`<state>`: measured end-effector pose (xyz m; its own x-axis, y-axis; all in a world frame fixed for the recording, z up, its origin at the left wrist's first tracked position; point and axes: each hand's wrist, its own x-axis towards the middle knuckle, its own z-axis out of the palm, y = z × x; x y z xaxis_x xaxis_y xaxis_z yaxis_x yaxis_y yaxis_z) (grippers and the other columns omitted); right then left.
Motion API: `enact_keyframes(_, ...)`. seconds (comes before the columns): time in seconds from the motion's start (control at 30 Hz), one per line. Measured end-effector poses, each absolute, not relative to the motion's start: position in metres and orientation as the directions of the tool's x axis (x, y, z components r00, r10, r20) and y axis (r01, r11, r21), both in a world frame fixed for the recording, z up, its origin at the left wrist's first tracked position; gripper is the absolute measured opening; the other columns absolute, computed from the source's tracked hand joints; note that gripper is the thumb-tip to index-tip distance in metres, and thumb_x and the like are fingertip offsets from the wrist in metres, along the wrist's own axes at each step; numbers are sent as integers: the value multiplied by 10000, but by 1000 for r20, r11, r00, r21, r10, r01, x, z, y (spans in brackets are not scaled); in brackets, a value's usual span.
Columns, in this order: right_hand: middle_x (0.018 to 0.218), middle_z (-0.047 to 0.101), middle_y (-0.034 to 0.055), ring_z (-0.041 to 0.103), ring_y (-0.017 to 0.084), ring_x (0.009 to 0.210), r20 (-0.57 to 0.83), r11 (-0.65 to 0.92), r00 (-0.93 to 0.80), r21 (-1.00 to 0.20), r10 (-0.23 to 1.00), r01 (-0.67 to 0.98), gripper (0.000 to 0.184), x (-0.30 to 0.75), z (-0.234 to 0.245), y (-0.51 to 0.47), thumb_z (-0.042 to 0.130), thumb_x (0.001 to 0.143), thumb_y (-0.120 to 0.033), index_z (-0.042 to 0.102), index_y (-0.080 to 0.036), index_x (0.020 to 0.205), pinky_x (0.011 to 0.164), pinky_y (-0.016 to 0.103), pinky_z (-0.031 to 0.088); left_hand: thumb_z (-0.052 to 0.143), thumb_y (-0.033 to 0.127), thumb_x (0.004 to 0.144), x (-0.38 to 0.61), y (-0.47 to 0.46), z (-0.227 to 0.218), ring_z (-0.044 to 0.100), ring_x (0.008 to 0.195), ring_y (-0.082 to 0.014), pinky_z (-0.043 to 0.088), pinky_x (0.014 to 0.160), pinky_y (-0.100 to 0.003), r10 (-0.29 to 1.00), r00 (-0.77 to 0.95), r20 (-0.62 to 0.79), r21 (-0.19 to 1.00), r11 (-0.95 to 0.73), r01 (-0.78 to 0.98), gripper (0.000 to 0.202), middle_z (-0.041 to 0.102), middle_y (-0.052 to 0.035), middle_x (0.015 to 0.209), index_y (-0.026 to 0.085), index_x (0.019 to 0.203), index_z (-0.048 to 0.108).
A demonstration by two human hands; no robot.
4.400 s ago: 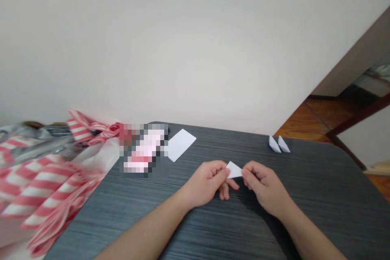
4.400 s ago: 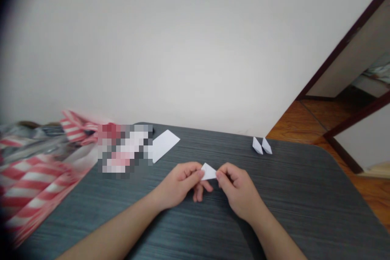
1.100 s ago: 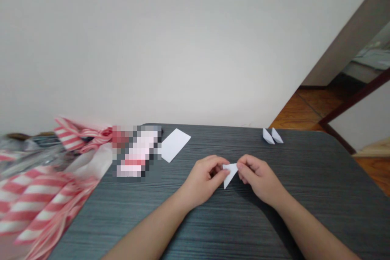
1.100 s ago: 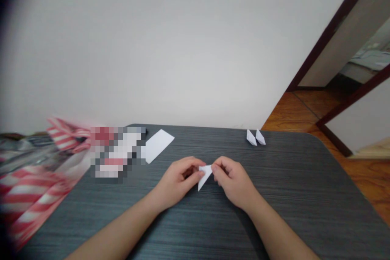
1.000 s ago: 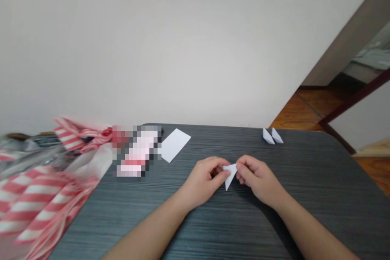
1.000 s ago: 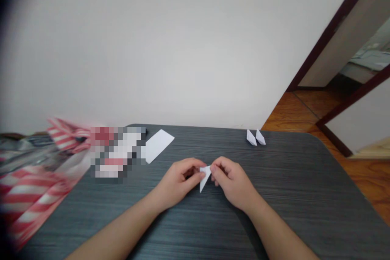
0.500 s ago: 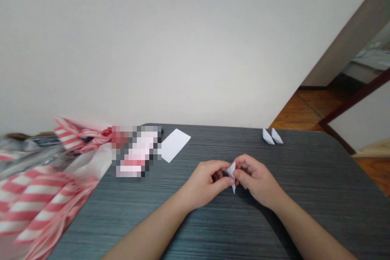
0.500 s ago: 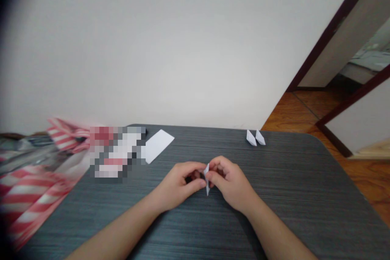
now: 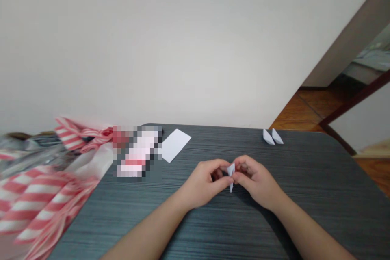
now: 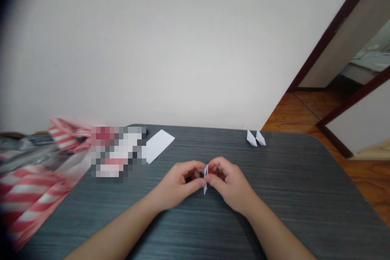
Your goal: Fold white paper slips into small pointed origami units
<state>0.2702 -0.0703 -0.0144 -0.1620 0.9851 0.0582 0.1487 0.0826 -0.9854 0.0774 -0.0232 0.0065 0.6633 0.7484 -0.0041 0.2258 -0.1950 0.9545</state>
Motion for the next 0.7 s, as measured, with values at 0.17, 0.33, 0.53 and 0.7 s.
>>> enact_keyframes(0.17, 786, 630, 13, 588, 155, 698, 174, 217, -140, -890, 975, 400, 72, 272, -7, -73, 557, 941, -247, 609, -202, 963, 663, 283, 460, 633, 326, 873, 78, -21, 2, 572, 707, -136, 439, 643, -242, 754, 656, -22, 984, -98, 147, 278, 686, -58, 870, 139, 1074, 671)
enact_keyframes(0.33, 818, 647, 17, 599, 156, 698, 176, 238, -187, -890, 966, 389, 129, 269, -3, -75, 560, 931, -222, 577, -210, 1058, 645, 270, 469, 638, 324, 874, 78, -21, 2, 592, 746, -149, 460, 686, -259, 753, 658, -7, 987, -102, 127, 273, 700, -70, 919, 132, 1066, 669)
enact_keyframes(0.53, 748, 636, 2, 596, 157, 638, 144, 197, -159, -894, 977, 402, 265, 271, -9, -74, 511, 950, -218, 552, -222, 1212, 612, 273, 466, 595, 299, 902, 77, -21, 2, 596, 765, -153, 465, 690, -263, 746, 665, -25, 991, -70, 116, 273, 695, -75, 951, 138, 1115, 656)
enact_keyframes(0.7, 754, 647, 17, 613, 157, 660, 141, 195, -173, -914, 975, 355, 254, 271, -8, -73, 485, 955, -207, 639, -213, 1158, 634, 276, 480, 596, 314, 897, 76, -22, -1, 586, 725, -139, 476, 682, -266, 758, 651, -47, 998, 15, 54, 292, 679, -56, 877, 131, 1120, 645)
